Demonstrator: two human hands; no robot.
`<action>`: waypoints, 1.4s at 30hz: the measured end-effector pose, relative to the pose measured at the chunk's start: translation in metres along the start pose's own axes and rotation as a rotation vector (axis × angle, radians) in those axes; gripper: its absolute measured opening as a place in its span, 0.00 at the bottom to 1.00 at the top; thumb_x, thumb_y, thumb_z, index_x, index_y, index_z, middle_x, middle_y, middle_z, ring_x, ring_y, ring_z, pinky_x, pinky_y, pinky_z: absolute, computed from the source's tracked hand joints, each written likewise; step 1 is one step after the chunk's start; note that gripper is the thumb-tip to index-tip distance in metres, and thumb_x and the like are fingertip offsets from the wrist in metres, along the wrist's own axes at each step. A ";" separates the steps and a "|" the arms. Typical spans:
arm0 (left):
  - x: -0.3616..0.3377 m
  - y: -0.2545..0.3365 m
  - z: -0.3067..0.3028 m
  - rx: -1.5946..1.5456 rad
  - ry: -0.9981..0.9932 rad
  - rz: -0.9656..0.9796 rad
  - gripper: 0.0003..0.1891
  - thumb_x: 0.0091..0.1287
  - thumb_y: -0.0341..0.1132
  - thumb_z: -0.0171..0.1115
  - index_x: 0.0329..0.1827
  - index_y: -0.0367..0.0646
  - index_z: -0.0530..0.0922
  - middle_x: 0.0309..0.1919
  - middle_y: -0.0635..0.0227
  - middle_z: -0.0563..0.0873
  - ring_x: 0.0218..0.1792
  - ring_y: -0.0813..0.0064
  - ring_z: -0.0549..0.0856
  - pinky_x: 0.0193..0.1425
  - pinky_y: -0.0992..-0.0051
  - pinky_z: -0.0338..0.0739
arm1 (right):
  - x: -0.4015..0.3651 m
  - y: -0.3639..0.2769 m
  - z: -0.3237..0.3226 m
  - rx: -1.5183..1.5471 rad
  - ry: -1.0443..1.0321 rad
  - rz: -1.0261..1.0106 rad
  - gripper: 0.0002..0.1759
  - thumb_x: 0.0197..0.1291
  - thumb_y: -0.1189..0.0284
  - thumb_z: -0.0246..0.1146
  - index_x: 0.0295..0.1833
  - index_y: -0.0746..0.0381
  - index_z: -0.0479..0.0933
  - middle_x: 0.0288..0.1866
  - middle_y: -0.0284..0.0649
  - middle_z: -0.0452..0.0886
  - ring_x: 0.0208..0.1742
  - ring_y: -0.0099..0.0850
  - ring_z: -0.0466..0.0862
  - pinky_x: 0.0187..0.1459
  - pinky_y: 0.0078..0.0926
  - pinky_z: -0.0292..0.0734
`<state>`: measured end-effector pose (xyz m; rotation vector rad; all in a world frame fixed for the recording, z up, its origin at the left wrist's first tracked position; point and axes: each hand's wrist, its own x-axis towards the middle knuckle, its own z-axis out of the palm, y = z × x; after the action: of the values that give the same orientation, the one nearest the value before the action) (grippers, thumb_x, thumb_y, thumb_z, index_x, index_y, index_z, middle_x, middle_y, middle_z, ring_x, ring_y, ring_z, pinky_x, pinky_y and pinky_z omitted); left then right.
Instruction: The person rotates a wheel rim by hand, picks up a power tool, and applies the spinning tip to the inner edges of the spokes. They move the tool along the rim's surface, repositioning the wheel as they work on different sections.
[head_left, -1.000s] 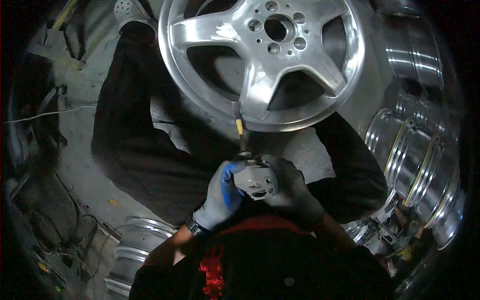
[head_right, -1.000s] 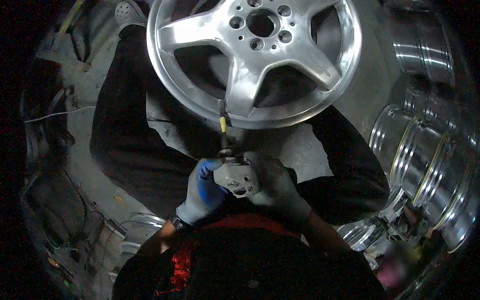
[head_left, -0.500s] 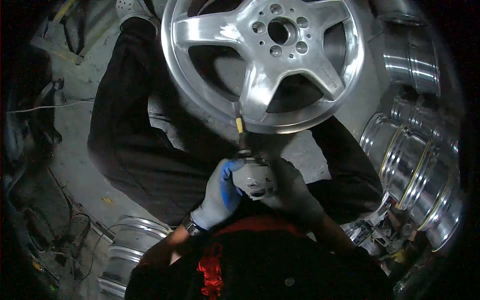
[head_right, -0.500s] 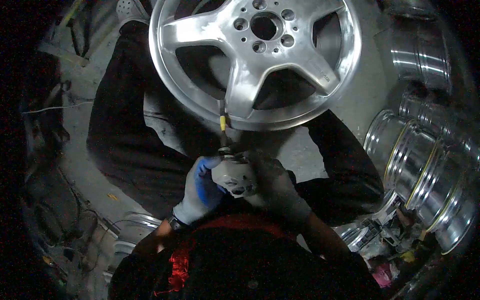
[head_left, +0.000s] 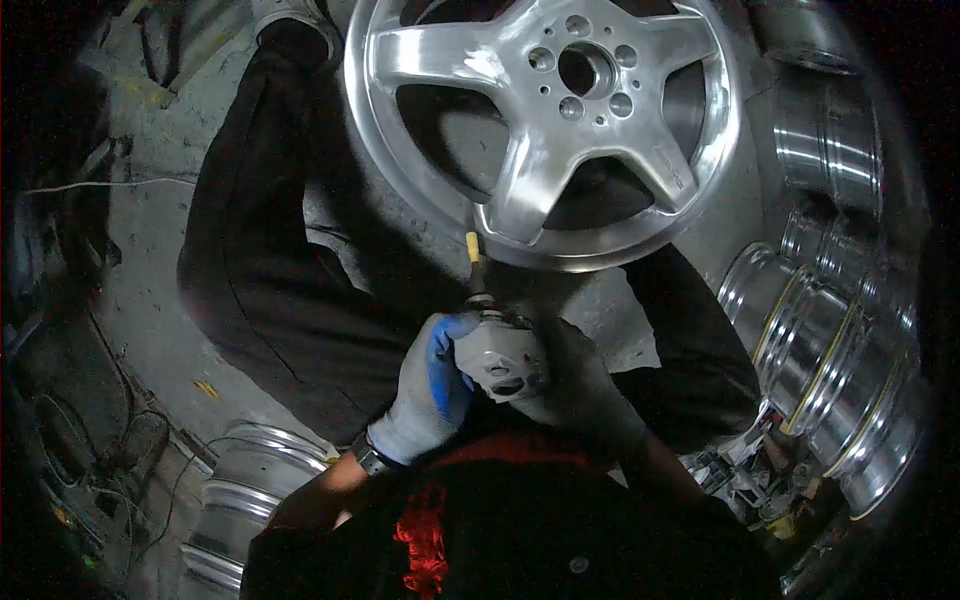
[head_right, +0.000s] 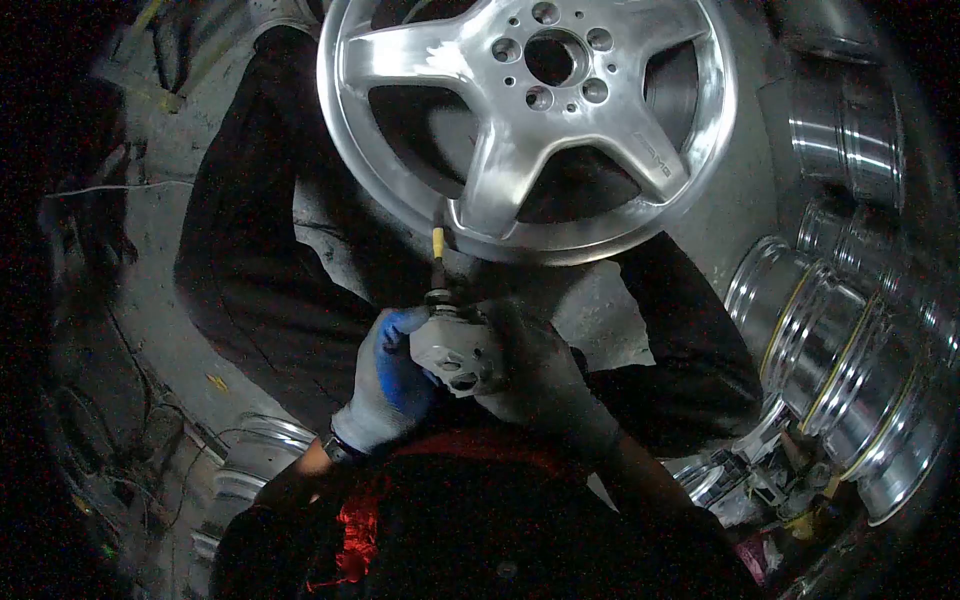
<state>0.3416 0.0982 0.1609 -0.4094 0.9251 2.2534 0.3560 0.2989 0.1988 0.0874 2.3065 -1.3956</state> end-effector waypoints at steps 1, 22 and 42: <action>0.004 -0.004 -0.004 0.087 0.027 -0.067 0.10 0.83 0.30 0.53 0.63 0.42 0.76 0.57 0.65 0.83 0.57 0.75 0.82 0.63 0.71 0.79 | 0.000 -0.003 -0.001 -0.001 -0.002 -0.001 0.41 0.50 0.69 0.80 0.70 0.60 0.70 0.60 0.55 0.82 0.58 0.59 0.85 0.57 0.52 0.82; 0.020 -0.006 -0.001 0.066 0.217 -0.212 0.19 0.80 0.43 0.53 0.59 0.39 0.84 0.50 0.60 0.91 0.52 0.65 0.90 0.65 0.64 0.82 | 0.004 -0.027 -0.013 -0.095 0.010 0.141 0.43 0.56 0.69 0.80 0.74 0.56 0.66 0.60 0.56 0.85 0.62 0.58 0.87 0.58 0.49 0.86; 0.023 -0.009 -0.008 -0.092 0.106 -0.238 0.14 0.86 0.37 0.50 0.67 0.42 0.76 0.59 0.66 0.84 0.58 0.75 0.84 0.64 0.71 0.81 | 0.007 -0.030 -0.010 -0.010 0.087 0.183 0.30 0.63 0.72 0.73 0.69 0.62 0.71 0.56 0.56 0.84 0.56 0.56 0.87 0.56 0.46 0.84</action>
<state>0.3308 0.1079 0.1387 -0.6512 0.7819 2.0767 0.3379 0.2915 0.2250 0.3531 2.3092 -1.3118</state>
